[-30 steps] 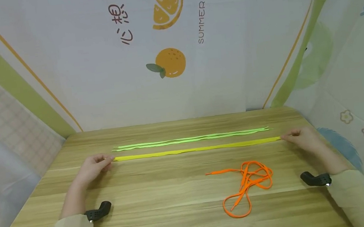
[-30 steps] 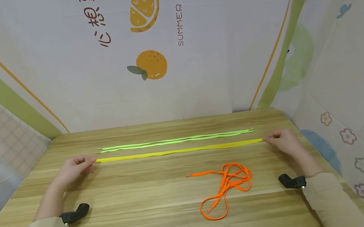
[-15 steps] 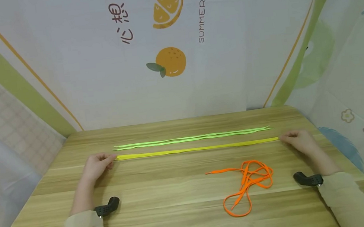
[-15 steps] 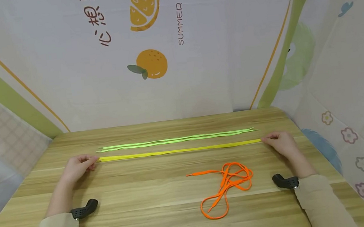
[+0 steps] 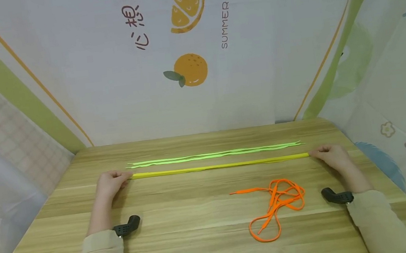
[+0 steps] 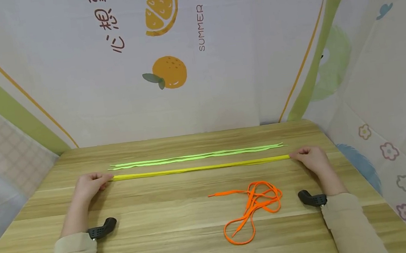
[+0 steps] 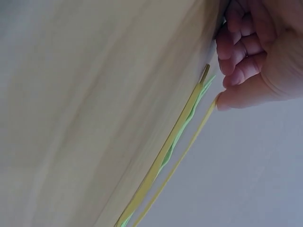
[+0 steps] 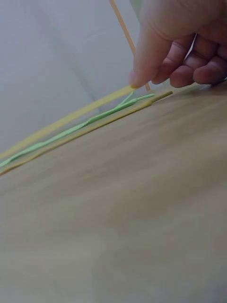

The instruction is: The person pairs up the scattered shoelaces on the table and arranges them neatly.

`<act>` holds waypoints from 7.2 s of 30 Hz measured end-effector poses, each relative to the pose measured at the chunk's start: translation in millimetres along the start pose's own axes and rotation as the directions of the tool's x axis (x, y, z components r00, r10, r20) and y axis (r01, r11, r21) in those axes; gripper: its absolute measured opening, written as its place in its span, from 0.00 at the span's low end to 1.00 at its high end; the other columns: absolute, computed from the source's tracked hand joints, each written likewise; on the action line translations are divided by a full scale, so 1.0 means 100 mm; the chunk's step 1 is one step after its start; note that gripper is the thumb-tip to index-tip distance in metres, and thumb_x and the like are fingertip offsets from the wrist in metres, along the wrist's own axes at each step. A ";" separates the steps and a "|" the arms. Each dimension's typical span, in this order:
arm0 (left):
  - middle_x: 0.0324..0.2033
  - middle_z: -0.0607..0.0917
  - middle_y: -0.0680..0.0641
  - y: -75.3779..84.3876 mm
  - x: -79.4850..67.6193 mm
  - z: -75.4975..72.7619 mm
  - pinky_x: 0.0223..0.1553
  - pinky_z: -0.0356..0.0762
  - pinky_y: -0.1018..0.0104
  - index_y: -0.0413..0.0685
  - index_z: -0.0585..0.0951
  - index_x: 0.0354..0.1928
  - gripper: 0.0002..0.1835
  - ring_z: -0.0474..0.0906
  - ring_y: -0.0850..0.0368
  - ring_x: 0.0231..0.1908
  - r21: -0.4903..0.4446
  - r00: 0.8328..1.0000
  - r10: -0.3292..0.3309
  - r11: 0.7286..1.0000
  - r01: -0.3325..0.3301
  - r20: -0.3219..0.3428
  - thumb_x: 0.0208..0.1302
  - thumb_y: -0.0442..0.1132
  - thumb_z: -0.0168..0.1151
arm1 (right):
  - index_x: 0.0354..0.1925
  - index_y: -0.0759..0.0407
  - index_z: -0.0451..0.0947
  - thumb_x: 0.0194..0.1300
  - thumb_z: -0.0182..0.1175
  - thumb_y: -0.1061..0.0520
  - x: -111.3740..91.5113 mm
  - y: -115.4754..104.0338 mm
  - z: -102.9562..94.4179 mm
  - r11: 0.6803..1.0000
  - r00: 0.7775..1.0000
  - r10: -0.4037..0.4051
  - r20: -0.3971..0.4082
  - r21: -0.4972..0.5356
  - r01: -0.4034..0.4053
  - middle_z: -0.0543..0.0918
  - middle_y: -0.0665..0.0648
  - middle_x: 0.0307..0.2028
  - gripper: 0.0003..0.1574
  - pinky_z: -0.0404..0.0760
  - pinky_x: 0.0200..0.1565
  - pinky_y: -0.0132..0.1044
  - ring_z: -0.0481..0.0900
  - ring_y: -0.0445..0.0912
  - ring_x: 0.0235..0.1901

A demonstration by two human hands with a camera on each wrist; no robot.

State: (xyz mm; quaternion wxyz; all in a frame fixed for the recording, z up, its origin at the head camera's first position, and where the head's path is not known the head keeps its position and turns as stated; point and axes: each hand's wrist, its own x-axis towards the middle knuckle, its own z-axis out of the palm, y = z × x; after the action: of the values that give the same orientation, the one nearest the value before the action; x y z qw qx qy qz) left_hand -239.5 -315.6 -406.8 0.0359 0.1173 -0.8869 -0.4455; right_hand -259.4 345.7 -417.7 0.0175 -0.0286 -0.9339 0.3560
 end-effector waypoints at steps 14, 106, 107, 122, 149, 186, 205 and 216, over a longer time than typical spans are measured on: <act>0.25 0.78 0.48 0.08 -0.04 0.09 0.32 0.64 0.59 0.37 0.80 0.31 0.19 0.67 0.51 0.30 0.071 0.998 -0.050 0.996 0.053 -0.047 0.63 0.50 0.63 | 0.49 0.73 0.77 0.67 0.56 0.42 0.06 -0.01 0.00 0.998 0.999 0.048 0.008 -0.039 -0.048 0.73 0.76 0.52 0.34 0.69 0.49 0.56 0.71 0.66 0.48; 0.32 0.81 0.37 0.35 -0.11 0.07 0.32 0.72 0.61 0.28 0.75 0.50 0.23 0.76 0.49 0.30 0.107 0.999 0.024 0.994 -0.020 -0.030 0.70 0.46 0.51 | 0.49 0.74 0.74 0.69 0.53 0.47 0.00 -0.14 -0.13 1.000 0.998 0.015 -0.065 -0.024 -0.016 0.82 0.60 0.31 0.29 0.70 0.35 0.42 0.77 0.55 0.35; 0.32 0.81 0.37 0.37 -0.12 0.08 0.32 0.72 0.60 0.28 0.76 0.50 0.23 0.75 0.49 0.31 0.115 0.999 0.031 0.993 -0.027 -0.036 0.70 0.46 0.51 | 0.49 0.74 0.74 0.70 0.53 0.47 -0.01 -0.16 -0.13 1.000 0.998 0.009 -0.064 -0.025 -0.011 0.82 0.60 0.31 0.29 0.71 0.35 0.42 0.77 0.54 0.35; 0.34 0.83 0.37 0.58 -0.17 0.17 0.30 0.72 0.60 0.31 0.80 0.44 0.20 0.76 0.46 0.32 0.160 0.987 0.161 0.975 -0.154 -0.031 0.70 0.44 0.50 | 0.51 0.73 0.74 0.71 0.52 0.44 -0.10 -0.46 -0.18 0.996 0.996 -0.082 -0.037 -0.033 0.081 0.81 0.66 0.38 0.31 0.75 0.34 0.44 0.79 0.58 0.36; 0.27 0.80 0.46 1.14 -0.43 0.68 0.27 0.70 0.61 0.40 0.82 0.40 0.12 0.70 0.54 0.23 0.144 0.911 0.379 0.904 -0.402 0.162 0.66 0.43 0.57 | 0.42 0.64 0.80 0.68 0.59 0.48 -0.46 -0.72 -0.12 0.962 0.969 -0.248 0.015 -0.110 0.248 0.82 0.57 0.34 0.19 0.73 0.34 0.42 0.76 0.52 0.36; 0.28 0.78 0.56 1.54 -0.79 1.76 0.33 0.73 0.69 0.42 0.81 0.49 0.13 0.73 0.63 0.29 0.107 0.565 0.593 0.630 -0.770 0.574 0.65 0.40 0.61 | 0.38 0.55 0.84 0.57 0.70 0.57 -0.89 -1.02 0.56 0.891 0.896 -0.442 0.052 -0.092 0.445 0.79 0.49 0.37 0.09 0.74 0.34 0.41 0.75 0.48 0.36; 0.32 0.80 0.55 1.62 -0.81 2.02 0.37 0.72 0.71 0.46 0.82 0.50 0.16 0.73 0.65 0.33 0.149 0.516 0.536 0.583 -0.799 0.668 0.64 0.46 0.63 | 0.38 0.52 0.85 0.54 0.72 0.57 -0.92 -1.00 0.73 0.871 0.882 -0.469 0.055 -0.134 0.472 0.75 0.46 0.34 0.10 0.71 0.34 0.39 0.72 0.46 0.36; 0.32 0.79 0.56 1.66 -0.77 2.11 0.37 0.71 0.72 0.48 0.83 0.42 0.10 0.73 0.65 0.33 0.170 0.490 0.507 0.551 -0.817 0.709 0.62 0.45 0.66 | 0.35 0.51 0.85 0.52 0.73 0.58 -0.89 -0.94 0.77 0.838 0.856 -0.515 0.045 -0.182 0.514 0.75 0.46 0.36 0.10 0.71 0.37 0.42 0.71 0.47 0.39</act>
State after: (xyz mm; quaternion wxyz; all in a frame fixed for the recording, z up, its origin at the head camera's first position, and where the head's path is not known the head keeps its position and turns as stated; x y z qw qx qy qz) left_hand -229.2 -36.5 -398.1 -0.0938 -0.3864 -0.9025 -0.1657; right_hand -178.3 218.4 -413.6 0.1123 0.2206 -0.9364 0.2488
